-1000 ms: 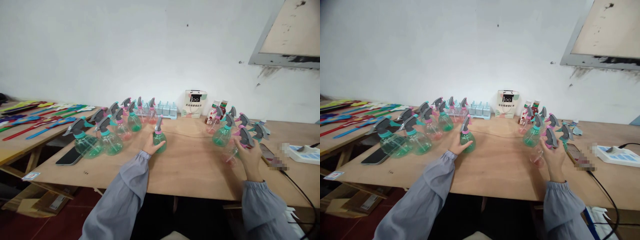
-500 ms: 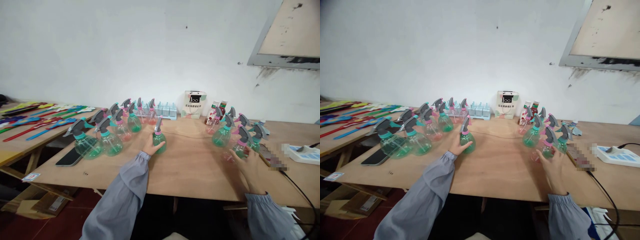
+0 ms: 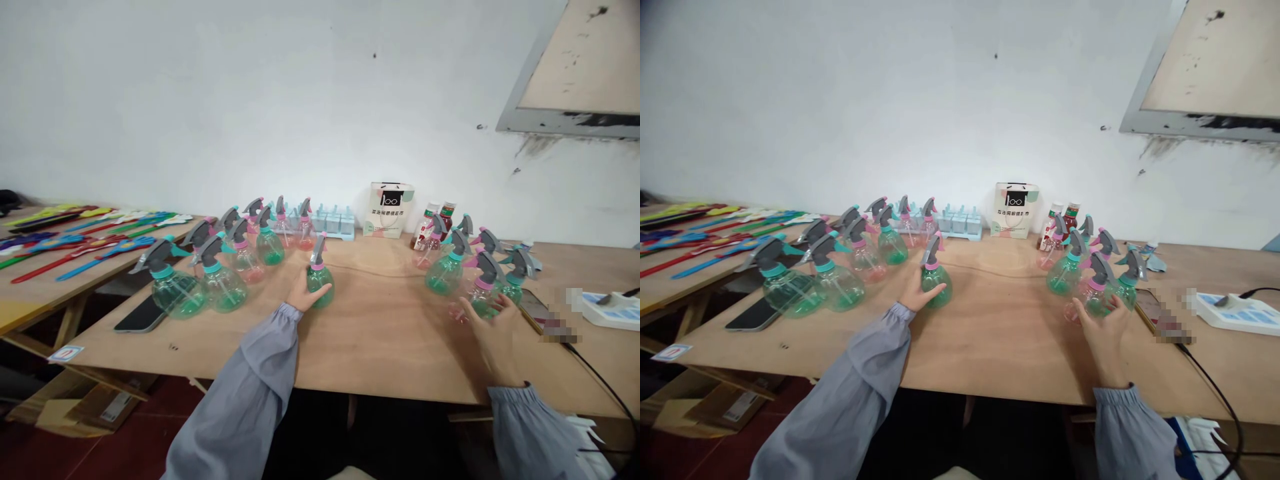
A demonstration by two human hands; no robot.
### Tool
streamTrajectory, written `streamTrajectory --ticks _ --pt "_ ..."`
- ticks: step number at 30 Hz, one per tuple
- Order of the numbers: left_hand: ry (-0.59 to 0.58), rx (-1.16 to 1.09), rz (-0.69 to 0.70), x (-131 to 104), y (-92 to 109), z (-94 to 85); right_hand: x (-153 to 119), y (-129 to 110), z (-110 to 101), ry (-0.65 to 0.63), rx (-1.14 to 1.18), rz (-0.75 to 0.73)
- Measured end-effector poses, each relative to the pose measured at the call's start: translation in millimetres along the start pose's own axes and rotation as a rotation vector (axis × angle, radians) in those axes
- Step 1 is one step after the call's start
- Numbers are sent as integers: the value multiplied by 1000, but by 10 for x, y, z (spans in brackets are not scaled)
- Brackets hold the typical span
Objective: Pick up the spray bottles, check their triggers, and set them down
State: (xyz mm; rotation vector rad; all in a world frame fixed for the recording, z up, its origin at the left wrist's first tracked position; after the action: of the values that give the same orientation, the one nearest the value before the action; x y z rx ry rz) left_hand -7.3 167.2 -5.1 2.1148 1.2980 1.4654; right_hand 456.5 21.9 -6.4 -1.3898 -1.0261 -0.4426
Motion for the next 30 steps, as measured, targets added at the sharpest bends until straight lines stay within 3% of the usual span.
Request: streamTrajectory --ticks 4,7,9,12,16,19,22,26,28,30 --pt "-22 10 -4 -20 -15 29 -165 -363 -145 144 91 -175" --pt "-75 12 23 -70 17 132 -325 -818 -35 13 219 -361" --pt "-112 12 56 -122 96 238 -421 -1145 208 -211 307 -389" --pt "-130 52 108 -220 307 412 -531 -1558 732 -540 414 -217" --pt "-166 164 193 -366 619 610 -581 -1939 1345 -694 607 -11" --pt "-193 232 310 -385 691 657 -565 -2064 1563 -713 698 71" --pt "-140 229 367 -143 521 524 -542 -2075 1596 -729 743 123" --pt "56 247 206 599 59 147 -514 -2028 1547 -725 786 150" --pt "214 293 -7 993 -179 -33 -512 -2019 1528 -721 787 137" --pt "205 356 -241 1316 -377 -91 -526 -2017 1518 -725 780 134"
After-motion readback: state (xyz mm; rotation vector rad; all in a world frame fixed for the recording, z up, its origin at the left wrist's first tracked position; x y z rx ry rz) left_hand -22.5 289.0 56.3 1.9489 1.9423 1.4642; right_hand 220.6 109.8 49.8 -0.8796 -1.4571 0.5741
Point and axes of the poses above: each hand's wrist, its own x-axis towards the middle knuckle, its own z-axis out of the palm, y = z × x, the point moved 4 cm from there along x, towards the middle knuckle, and after that the axes turned 6 degrees about x, right-handed, at the moved point
